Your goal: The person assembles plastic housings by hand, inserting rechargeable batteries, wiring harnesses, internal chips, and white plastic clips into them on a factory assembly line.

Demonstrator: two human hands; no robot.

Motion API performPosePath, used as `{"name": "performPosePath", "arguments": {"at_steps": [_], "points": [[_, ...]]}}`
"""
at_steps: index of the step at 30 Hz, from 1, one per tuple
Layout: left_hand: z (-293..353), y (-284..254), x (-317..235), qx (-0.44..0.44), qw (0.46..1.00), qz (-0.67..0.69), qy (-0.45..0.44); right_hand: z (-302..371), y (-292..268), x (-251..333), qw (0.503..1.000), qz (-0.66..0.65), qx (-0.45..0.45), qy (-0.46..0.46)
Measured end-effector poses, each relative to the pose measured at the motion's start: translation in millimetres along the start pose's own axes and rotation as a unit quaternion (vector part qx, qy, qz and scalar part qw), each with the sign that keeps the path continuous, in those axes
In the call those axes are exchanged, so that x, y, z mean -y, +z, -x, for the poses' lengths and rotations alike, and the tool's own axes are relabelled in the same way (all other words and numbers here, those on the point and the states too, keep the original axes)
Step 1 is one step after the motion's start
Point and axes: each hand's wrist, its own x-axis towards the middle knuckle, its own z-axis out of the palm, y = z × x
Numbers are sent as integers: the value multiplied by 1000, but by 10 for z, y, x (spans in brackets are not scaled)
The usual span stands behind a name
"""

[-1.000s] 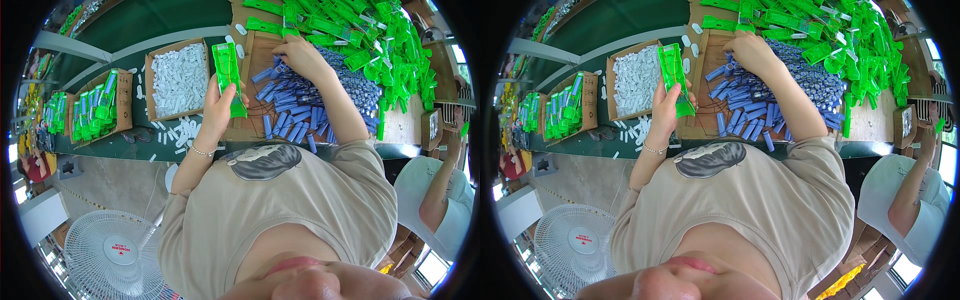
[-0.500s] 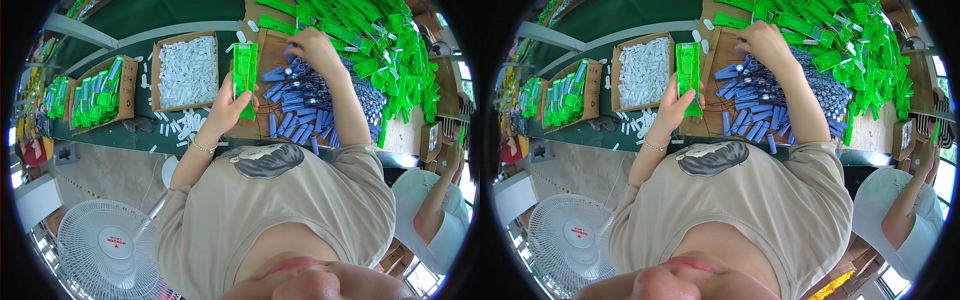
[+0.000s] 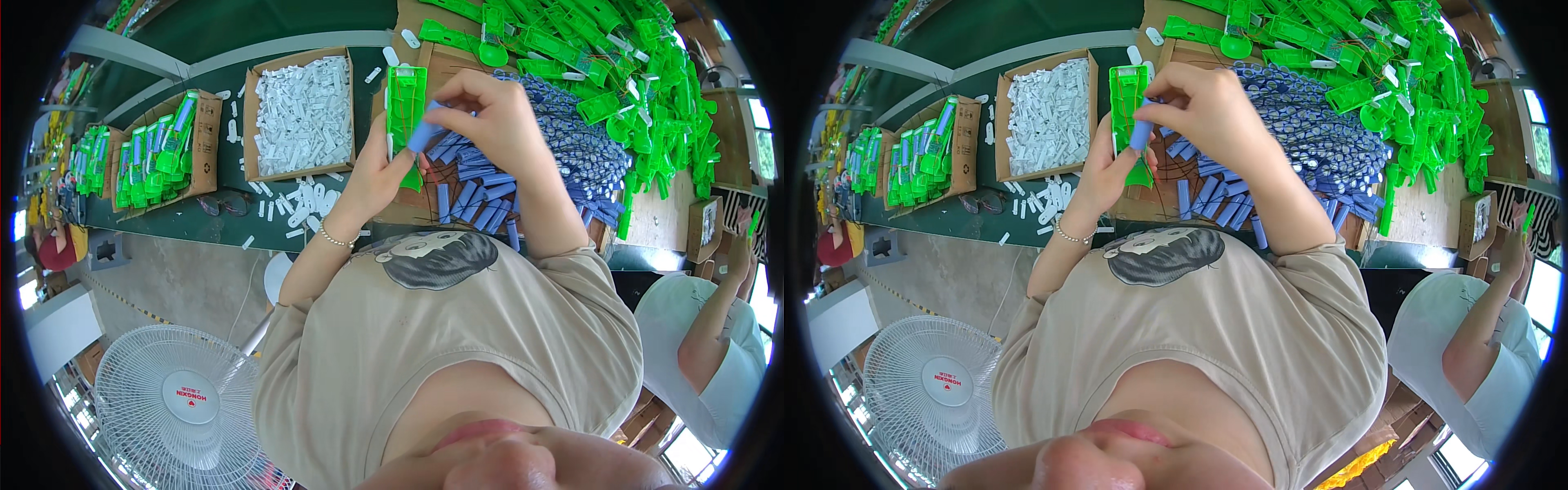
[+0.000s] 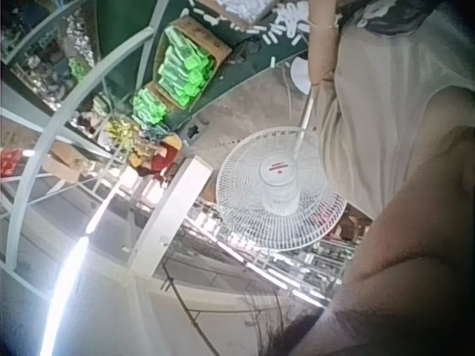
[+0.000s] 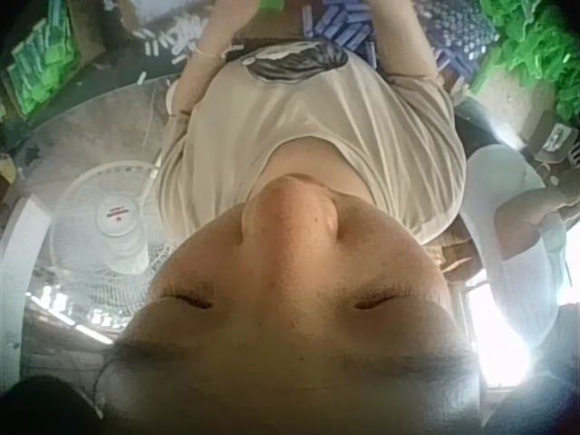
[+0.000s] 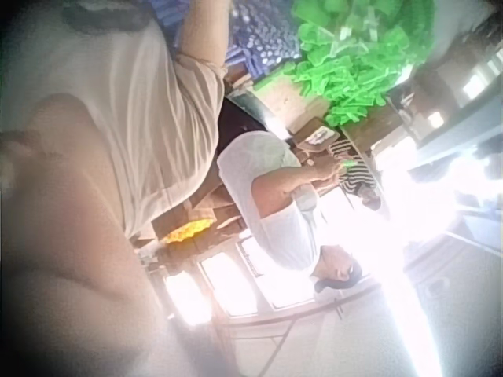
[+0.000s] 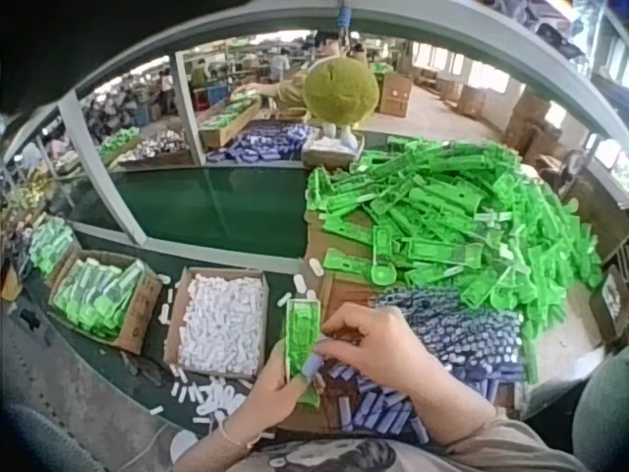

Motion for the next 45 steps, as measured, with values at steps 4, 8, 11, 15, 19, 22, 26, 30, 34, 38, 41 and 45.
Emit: {"name": "performPosePath", "arguments": {"at_steps": [4,8,11,15,19,22,26,30,34,38,41,45], "points": [[3,19,-11,-13,999,-46,7,-38,220,-52,998,-20,-59,30],[28,20,-39,-3,997,-71,15,-65,318,-142,991,67,-83,-87],[39,32,-42,-17,999,-26,-8,-69,397,-176,994,29,-88,-63],[91,-22,-21,-10,1000,-6,-2,-84,529,-270,973,82,-137,-166],[167,-115,-31,-10,998,-23,61,-123,609,-202,930,-356,-61,66],[261,-142,-68,-49,997,-49,32,-234,714,-291,906,-400,43,133],[438,-289,24,-125,992,3,-20,-313,997,-177,944,-280,113,133],[742,-462,-62,-234,968,83,31,-803,1061,-129,938,-237,238,91],[823,-685,-206,-342,937,53,54,-1411,1429,-559,961,196,78,-179],[866,-793,-274,-371,922,81,79,-1617,1831,-645,856,426,142,-257],[924,-826,-253,-372,921,79,86,-1659,1924,-602,799,525,139,-260],[970,-839,-216,-375,922,73,69,-1698,1884,-615,783,532,151,-284]]}}
